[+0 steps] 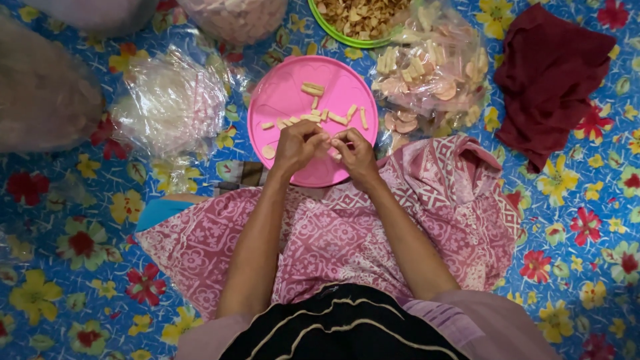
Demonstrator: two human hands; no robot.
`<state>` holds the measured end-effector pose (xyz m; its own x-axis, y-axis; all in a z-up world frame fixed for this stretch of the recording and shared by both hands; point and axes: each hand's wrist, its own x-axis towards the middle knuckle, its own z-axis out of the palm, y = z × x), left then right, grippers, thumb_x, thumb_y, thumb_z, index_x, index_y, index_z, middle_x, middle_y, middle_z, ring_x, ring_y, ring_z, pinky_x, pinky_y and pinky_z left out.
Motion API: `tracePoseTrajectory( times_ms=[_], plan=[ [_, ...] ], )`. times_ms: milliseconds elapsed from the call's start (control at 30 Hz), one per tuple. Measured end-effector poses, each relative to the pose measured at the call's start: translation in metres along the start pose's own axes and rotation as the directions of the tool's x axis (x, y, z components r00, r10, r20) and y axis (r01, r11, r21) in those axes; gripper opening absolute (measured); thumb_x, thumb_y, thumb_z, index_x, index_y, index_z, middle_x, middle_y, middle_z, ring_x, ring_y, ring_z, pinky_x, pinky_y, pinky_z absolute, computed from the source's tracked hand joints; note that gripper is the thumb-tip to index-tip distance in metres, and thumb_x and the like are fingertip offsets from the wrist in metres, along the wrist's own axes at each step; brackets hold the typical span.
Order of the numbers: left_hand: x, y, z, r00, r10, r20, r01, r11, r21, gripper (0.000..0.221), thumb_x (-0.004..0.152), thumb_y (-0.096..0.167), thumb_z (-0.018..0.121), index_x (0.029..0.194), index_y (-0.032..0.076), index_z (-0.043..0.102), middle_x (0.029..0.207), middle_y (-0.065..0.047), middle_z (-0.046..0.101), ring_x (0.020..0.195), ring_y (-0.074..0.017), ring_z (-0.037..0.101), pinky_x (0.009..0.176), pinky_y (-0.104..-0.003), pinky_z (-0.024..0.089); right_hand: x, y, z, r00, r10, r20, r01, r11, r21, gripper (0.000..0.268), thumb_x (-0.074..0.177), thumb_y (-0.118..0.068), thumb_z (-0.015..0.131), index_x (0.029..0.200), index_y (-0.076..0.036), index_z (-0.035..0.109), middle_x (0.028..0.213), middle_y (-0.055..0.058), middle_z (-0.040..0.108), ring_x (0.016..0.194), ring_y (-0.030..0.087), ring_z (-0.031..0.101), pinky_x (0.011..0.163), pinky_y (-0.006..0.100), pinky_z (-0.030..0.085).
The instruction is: Arranging small food pieces on a pink plate while sitting on the floor
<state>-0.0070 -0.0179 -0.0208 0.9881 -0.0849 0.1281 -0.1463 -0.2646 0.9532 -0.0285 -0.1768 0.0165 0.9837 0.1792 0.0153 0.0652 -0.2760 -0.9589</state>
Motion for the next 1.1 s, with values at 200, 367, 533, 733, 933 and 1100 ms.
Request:
tracePoseTrajectory(
  times_ms=[200, 367, 533, 733, 933, 1100],
  plan=[
    [0.0, 0.007, -0.004, 1.0, -0.027, -0.007, 0.027, 0.999, -0.033, 0.006, 0.081, 0.014, 0.069, 0.075, 0.013, 0.069, 0.068, -0.005, 0.061, 0.064, -0.0181, 0.059, 0.06, -0.029, 0.046, 0.001, 0.006, -0.001, 0.996, 0.086, -0.004, -0.085, 0.995, 0.056, 0.009, 0.087, -0.014, 0.065, 0.088, -0.006, 0.065, 0.079, 0.01, 0.059, 0.074, 0.018, 0.06, 0.064, 0.029, 0.053],
    [-0.002, -0.006, -0.001, 0.999, -0.042, -0.014, 0.042, 0.998, -0.043, 0.012, 0.084, 0.018, 0.067, 0.072, 0.014, 0.068, 0.066, -0.005, 0.06, 0.062, -0.0172, 0.057, 0.059, -0.029, 0.046, -0.001, 0.002, -0.001, 0.982, 0.184, -0.034, -0.173, 0.961, 0.214, 0.007, 0.086, -0.008, 0.065, 0.09, -0.003, 0.065, 0.074, 0.007, 0.056, 0.067, 0.012, 0.055, 0.057, 0.024, 0.052],
    [-0.003, 0.008, -0.008, 0.991, -0.131, 0.023, 0.132, 0.991, -0.017, 0.019, 0.089, 0.024, 0.06, 0.075, 0.014, 0.067, 0.068, -0.008, 0.062, 0.064, -0.0217, 0.06, 0.063, -0.033, 0.048, -0.001, 0.011, -0.004, 0.963, 0.268, -0.035, -0.246, 0.924, 0.291, 0.009, 0.085, -0.006, 0.064, 0.094, -0.003, 0.066, 0.076, 0.008, 0.06, 0.066, 0.012, 0.055, 0.056, 0.024, 0.055],
    [-0.004, 0.035, -0.019, 0.976, -0.188, -0.109, 0.172, 0.975, -0.143, 0.026, 0.096, 0.019, 0.05, 0.117, 0.006, 0.057, 0.103, -0.025, 0.062, 0.087, -0.0382, 0.064, 0.079, -0.046, 0.05, 0.0, -0.03, -0.03, 0.953, 0.299, -0.054, -0.275, 0.923, 0.271, 0.014, 0.087, -0.007, 0.06, 0.101, -0.005, 0.063, 0.081, 0.008, 0.06, 0.07, 0.012, 0.055, 0.056, 0.027, 0.058],
    [-0.004, 0.009, -0.018, 0.97, -0.165, -0.177, 0.155, 0.985, -0.07, 0.026, 0.091, 0.013, 0.056, 0.116, 0.007, 0.058, 0.083, -0.014, 0.065, 0.066, -0.0215, 0.067, 0.062, -0.032, 0.054, 0.041, -0.044, -0.106, 0.921, 0.132, -0.367, -0.082, 0.986, 0.147, 0.019, 0.085, -0.01, 0.062, 0.103, -0.014, 0.066, 0.093, 0.006, 0.065, 0.076, 0.015, 0.065, 0.066, 0.029, 0.057],
    [-0.002, -0.011, -0.014, 0.98, -0.195, -0.035, 0.195, 0.981, 0.005, 0.025, 0.085, 0.012, 0.061, 0.11, 0.011, 0.061, 0.075, -0.01, 0.066, 0.062, -0.0201, 0.067, 0.058, -0.031, 0.053, 0.073, 0.052, -0.177, 0.856, 0.251, -0.451, 0.051, 0.829, 0.557, 0.051, 0.093, -0.008, 0.061, 0.136, -0.007, 0.035, 0.121, 0.008, 0.046, 0.094, 0.025, 0.07, 0.085, 0.036, 0.063]
  ],
)
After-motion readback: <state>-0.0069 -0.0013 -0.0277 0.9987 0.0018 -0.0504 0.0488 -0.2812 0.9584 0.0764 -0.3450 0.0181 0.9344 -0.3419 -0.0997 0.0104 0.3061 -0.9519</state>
